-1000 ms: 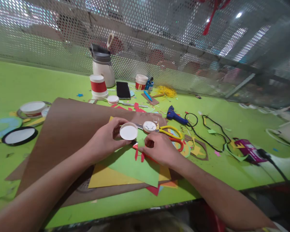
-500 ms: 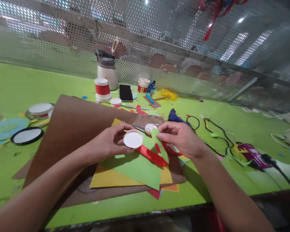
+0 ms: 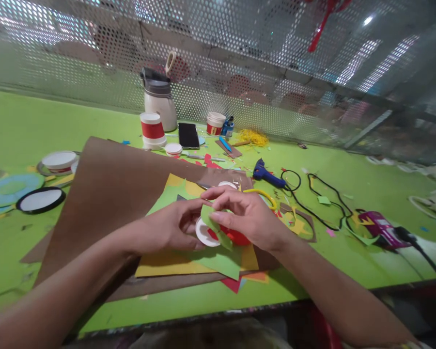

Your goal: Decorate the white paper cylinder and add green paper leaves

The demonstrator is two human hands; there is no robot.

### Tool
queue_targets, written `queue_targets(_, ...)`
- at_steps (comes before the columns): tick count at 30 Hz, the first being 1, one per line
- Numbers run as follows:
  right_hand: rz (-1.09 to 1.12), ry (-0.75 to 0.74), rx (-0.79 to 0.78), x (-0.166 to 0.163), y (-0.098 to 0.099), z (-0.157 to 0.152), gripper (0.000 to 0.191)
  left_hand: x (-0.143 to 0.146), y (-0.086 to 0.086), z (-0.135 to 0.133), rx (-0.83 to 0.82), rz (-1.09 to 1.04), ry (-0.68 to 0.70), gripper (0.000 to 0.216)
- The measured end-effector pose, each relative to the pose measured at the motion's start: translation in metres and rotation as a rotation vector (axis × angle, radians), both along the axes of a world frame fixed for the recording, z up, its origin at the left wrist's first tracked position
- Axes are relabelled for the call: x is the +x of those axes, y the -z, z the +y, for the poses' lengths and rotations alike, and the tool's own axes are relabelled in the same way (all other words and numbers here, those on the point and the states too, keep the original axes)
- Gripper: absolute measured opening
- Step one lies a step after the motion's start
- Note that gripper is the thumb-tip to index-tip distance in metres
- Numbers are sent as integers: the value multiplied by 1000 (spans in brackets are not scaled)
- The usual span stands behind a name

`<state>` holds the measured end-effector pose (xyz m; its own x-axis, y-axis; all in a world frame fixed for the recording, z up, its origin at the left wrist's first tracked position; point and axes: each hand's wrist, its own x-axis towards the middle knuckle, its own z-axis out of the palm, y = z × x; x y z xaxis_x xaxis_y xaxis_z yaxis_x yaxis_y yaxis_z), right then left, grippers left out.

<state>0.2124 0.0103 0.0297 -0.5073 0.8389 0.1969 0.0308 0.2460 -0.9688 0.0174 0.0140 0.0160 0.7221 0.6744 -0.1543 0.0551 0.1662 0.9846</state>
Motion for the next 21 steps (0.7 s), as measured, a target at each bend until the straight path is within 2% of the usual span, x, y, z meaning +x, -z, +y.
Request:
queue_targets(2,26,28,-34,-4,5,-1,2,3,0,-3,-70,-59,0,41)
queue_targets(7,74,71,-75,-9,10,-3,8,4,1,-6,-157,-140,-96,55)
queue_targets(12,119,84,-124,-12,16,-1,12,0,0,-4,-261,-250,-83,59)
queue_targets(17,155,115,-242,-13,21,-1,29,2,-3,-4,-263,-288,-121,45)
queue_targets(21,129,156,-202,-14,23,-1,25,7,-3,-7,-264,-185,-197,30)
